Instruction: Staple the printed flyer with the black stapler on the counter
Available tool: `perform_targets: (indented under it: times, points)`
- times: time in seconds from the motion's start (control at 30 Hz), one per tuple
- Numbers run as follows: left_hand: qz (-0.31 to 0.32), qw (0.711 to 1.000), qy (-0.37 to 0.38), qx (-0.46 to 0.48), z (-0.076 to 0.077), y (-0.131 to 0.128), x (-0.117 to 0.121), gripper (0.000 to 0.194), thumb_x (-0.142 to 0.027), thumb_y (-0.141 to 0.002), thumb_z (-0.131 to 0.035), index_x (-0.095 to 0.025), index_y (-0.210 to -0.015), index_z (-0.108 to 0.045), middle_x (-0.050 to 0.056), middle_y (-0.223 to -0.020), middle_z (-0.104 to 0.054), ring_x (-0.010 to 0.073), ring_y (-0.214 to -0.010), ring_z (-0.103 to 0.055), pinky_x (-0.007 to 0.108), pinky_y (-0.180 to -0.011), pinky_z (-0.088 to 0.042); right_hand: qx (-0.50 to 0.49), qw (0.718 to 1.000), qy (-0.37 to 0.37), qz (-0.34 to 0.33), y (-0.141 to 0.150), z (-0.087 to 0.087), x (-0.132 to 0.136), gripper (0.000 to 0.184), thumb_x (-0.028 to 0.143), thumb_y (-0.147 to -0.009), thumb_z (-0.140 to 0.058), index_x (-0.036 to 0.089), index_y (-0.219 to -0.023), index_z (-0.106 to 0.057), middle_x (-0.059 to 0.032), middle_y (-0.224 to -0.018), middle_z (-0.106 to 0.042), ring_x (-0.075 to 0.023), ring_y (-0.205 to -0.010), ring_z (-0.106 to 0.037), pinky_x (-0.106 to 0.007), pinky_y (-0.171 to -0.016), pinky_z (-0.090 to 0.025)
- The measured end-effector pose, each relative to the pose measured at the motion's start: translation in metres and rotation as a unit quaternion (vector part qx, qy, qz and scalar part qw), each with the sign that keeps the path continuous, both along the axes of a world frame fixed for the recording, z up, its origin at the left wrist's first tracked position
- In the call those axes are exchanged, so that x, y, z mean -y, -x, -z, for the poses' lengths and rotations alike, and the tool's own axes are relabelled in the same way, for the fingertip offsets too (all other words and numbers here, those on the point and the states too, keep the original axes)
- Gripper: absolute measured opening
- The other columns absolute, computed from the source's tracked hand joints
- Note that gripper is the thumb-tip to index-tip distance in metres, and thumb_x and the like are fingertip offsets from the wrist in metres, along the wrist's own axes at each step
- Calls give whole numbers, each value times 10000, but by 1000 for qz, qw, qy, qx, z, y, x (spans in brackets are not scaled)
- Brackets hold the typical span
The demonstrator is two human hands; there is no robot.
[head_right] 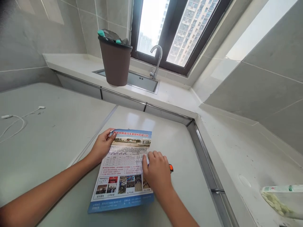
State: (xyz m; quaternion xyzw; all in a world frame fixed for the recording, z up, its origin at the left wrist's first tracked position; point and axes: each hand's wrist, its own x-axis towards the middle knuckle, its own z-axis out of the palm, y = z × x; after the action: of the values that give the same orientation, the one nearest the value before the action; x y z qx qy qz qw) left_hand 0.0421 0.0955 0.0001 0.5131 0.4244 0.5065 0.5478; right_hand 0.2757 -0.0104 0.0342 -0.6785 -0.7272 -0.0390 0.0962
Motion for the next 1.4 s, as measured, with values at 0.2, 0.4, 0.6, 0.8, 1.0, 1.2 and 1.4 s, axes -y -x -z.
perform_targets:
  times: [0.2, 0.4, 0.6, 0.8, 1.0, 1.2, 1.4]
  points:
    - [60, 985, -43, -157, -2, -5, 5, 272, -354, -944, -540, -198, -1138, -652, 20, -905, -724, 213, -811, -666, 291, -727, -495, -148, 940, 196, -236, -67, -40, -9, 302, 467, -834, -769, 238, -852, -573, 12, -916, -628, -178, -836, -562, -281, -742, -399]
    - [96, 941, -138, -295, -12, -9, 21, 524, -151, -864, -546, -249, -1372, -464, 34, -1091, -695, 220, -960, -664, 335, -858, -514, -193, 914, 236, -270, -118, -35, -17, 197, 140, -794, -711, 238, -945, -633, 0, -950, -637, -195, -912, -582, -308, -817, -424]
    - [39, 871, -273, -407, -14, -2, 18, 365, -167, -873, -603, -242, -1230, -601, 124, -1442, -478, 320, -1339, -460, 495, -1072, -436, -196, 941, 186, -205, -149, -25, -22, 267, 66, -764, -580, 244, -959, -624, -7, -958, -644, -202, -901, -584, -319, -795, -434]
    - [229, 782, -325, -480, -25, 9, 15, 286, -195, -936, -560, -298, -1167, -692, 58, -1292, -652, 276, -1227, -574, 480, -1042, -429, -179, 982, -32, -52, -162, -13, -36, 157, 196, -855, -587, 238, -1002, -623, -51, -984, -658, -262, -952, -577, -374, -818, -435]
    - [235, 754, -321, -523, -20, -3, 25, 699, -427, -818, -768, -353, -1457, -494, 95, -1517, -503, 365, -1385, -449, 574, -1121, -309, -311, 948, -40, -52, -90, -14, -30, 148, 324, -885, -643, 228, -994, -616, -43, -958, -657, -251, -883, -605, -356, -782, -449]
    - [182, 788, -281, -516, -11, -14, 28, 841, -473, -747, -831, -294, -1472, -445, 109, -1483, -545, 357, -1357, -461, 549, -1104, -328, -369, 925, 33, -81, -27, -3, -13, 208, 148, -845, -649, 245, -1029, -628, -28, -1026, -663, -237, -976, -591, -355, -849, -452]
    - [184, 829, -267, -456, -13, -14, 26, 435, -371, -835, -776, -271, -1234, -634, 81, -1415, -618, 311, -1321, -521, 505, -1084, -357, -332, 937, 35, -105, -20, 11, -13, 230, 84, -825, -662, 241, -990, -624, -32, -1004, -658, -241, -957, -566, -376, -835, -454]
